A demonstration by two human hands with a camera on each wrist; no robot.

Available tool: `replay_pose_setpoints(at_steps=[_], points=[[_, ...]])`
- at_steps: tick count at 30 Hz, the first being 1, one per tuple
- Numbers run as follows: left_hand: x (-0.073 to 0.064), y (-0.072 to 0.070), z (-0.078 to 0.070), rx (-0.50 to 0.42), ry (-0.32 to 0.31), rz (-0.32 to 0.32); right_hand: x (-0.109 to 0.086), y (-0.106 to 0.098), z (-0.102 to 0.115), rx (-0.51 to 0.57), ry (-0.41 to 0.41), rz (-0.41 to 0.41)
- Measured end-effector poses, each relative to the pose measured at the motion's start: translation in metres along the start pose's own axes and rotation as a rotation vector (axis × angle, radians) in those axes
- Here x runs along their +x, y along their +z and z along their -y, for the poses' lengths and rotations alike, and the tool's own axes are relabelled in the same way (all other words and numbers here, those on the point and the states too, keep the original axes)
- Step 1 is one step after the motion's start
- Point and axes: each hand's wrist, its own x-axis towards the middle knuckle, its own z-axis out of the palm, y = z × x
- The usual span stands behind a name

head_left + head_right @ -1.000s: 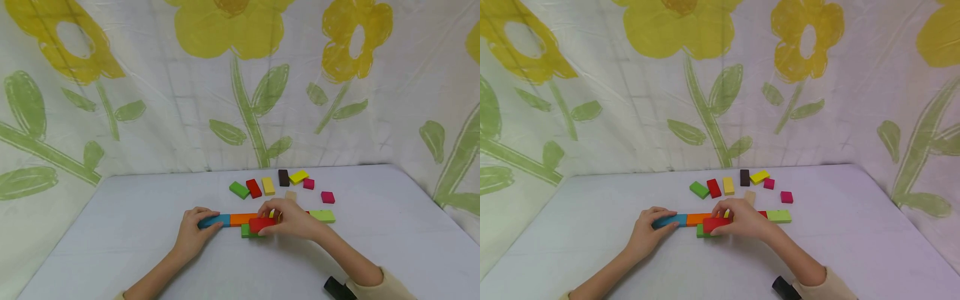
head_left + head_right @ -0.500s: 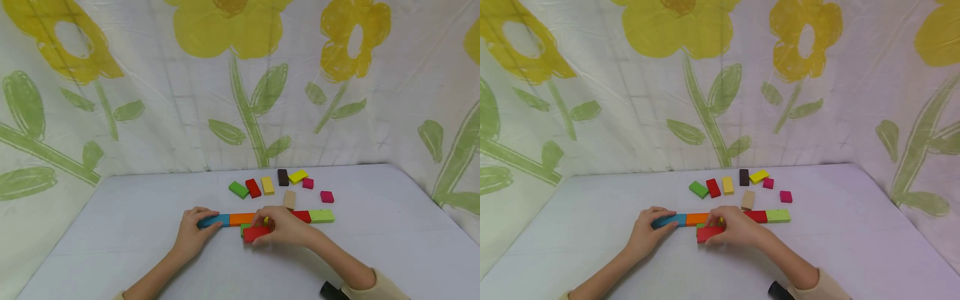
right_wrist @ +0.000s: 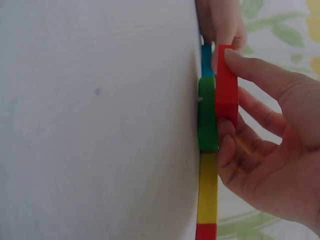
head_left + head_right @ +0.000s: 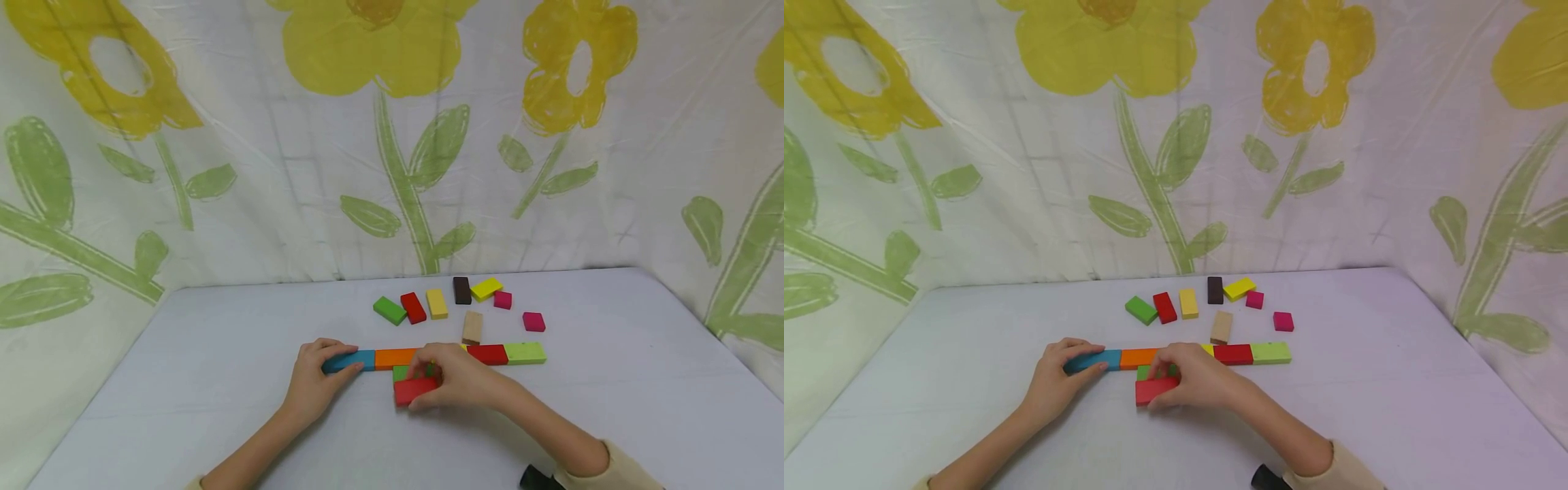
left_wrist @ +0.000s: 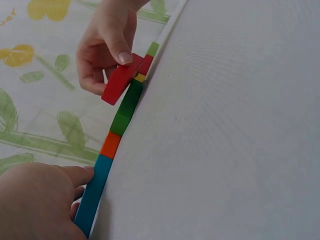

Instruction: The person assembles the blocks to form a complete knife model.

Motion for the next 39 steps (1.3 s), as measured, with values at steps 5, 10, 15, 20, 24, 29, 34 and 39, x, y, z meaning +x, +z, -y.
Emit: replay_pose_setpoints(at_steps=[5,10,15,20,24,29,34,39], points=[[0.000,0.000,-0.002,0.001,-0.006,0.000,0.003,0.006,-0.014,0.000,-0.018,-0.005],[-0.001,0.000,-0.002,0.002,-0.003,0.002,0.001,0.004,0.000,-0.028,0.017,-0.002],[0.000,0.000,-0.002,0.007,0.000,0.002,0.001,0.005,0.009,-0.078,0.087,0.001],[0.000,0.000,-0.001,0.006,0.001,-0.002,0.006,0.012,-0.011,-0.081,0.103,-0.004],[0.000,0.000,0.000,0.002,-0.004,0.001,0.010,0.017,-0.035,-0.066,0.060,-0.010],[0.000,0.000,-0.001,0.003,-0.001,0.001,0.003,0.011,-0.006,-0.069,0.060,-0.005],[0.000,0.000,-0.001,0.004,0.009,-0.005,0.002,0.010,-0.001,-0.091,0.045,-0.006],[0.000,0.000,0.000,0.009,0.005,-0.004,0.002,0.009,0.004,-0.082,0.058,-0.007]])
